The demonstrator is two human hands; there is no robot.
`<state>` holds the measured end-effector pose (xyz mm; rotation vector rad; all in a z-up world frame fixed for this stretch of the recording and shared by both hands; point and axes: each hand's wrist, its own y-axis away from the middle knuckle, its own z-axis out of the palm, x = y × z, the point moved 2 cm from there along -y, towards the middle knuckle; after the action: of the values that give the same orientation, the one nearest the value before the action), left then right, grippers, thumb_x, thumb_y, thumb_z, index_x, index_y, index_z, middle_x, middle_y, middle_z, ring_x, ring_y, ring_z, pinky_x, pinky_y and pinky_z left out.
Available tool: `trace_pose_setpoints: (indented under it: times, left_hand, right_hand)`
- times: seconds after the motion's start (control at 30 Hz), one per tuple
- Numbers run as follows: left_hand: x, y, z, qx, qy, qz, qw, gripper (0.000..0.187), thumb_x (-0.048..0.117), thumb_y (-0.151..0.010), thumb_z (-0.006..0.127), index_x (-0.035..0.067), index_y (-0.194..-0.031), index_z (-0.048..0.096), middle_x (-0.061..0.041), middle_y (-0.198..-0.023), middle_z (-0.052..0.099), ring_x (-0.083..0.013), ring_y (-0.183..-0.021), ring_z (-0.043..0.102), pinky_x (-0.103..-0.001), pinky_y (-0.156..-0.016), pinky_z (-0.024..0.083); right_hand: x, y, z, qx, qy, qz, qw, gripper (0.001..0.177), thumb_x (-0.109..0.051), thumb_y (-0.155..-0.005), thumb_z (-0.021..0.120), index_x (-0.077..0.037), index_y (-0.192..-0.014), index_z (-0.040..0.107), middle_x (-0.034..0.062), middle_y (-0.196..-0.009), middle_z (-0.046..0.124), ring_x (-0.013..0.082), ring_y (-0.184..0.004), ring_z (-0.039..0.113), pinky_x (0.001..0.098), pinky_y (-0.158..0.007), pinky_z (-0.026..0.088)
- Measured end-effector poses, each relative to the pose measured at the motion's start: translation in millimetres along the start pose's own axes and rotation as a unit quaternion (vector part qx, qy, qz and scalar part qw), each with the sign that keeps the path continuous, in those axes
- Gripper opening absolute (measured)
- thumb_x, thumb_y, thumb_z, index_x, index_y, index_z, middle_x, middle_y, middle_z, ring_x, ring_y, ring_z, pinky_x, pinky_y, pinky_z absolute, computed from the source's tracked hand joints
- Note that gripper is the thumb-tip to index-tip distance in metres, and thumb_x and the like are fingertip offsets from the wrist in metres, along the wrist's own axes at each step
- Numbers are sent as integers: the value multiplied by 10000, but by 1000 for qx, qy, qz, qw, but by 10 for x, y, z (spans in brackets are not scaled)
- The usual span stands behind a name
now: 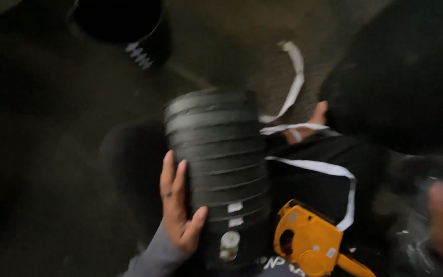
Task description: Applying small white labels to the ridges of a black plastic container while sitting on the floor.
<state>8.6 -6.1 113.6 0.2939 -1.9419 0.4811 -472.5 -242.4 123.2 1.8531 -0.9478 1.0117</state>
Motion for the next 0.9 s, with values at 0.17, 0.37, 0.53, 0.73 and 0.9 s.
trace_pose_setpoints:
  times: [0.17, 0.37, 0.53, 0.73, 0.9]
  left_hand:
    - [-135, 124, -5, 27, -89, 126, 988, 725, 559, -1043, 391, 37, -1545, 353, -291, -1629, 239, -446, -1555, 253, -610, -1316, 258]
    - [-34, 209, 99, 1, -158, 221, 962, 642, 601, -1027, 321, 111, -1317, 619, -209, -1395, 570, -349, -1329, 506, -478, -1162, 365]
    - [-104, 255, 125, 4, -174, 218, 960, 541, 578, -1022, 347, 209, -1227, 686, -145, -1340, 616, -297, -1294, 515, -445, -1167, 333]
    - [-10, 288, 138, 29, -266, 272, 924, 303, 565, -1025, 448, 493, -1200, 685, 99, -1318, 542, -110, -1284, 398, -317, -1167, 284]
    - [63, 268, 130, 15, -297, 290, 909, 248, 553, -1008, 535, 531, -1205, 684, 208, -1289, 534, -55, -1239, 405, -272, -1144, 303]
  right_hand:
    - [315, -1177, -316, -16, -551, 565, 614, 456, -107, -796, 873, -26, -1214, 709, 340, -1272, 652, 512, -1146, 650, 587, -1092, 517]
    - [-890, -754, -596, -455, -599, 482, 448, 1103, -753, -250, 948, -306, -1227, 696, -73, -1233, 719, 153, -1177, 689, 299, -1087, 519]
    - [-1289, -685, -931, -557, -605, 398, 407, 1278, -893, -213, 930, -450, -1361, 584, -147, -1288, 691, 103, -1248, 677, 283, -1162, 503]
    - [-1445, -659, -1079, -443, -633, 406, 487, 1041, -705, -405, 867, -266, -1320, 634, -35, -1211, 761, 117, -1101, 770, 313, -1091, 580]
    - [-1631, -558, -1086, -443, -651, 391, 477, 1049, -701, -413, 873, -275, -1336, 616, -57, -1204, 747, 107, -1076, 761, 303, -1072, 580]
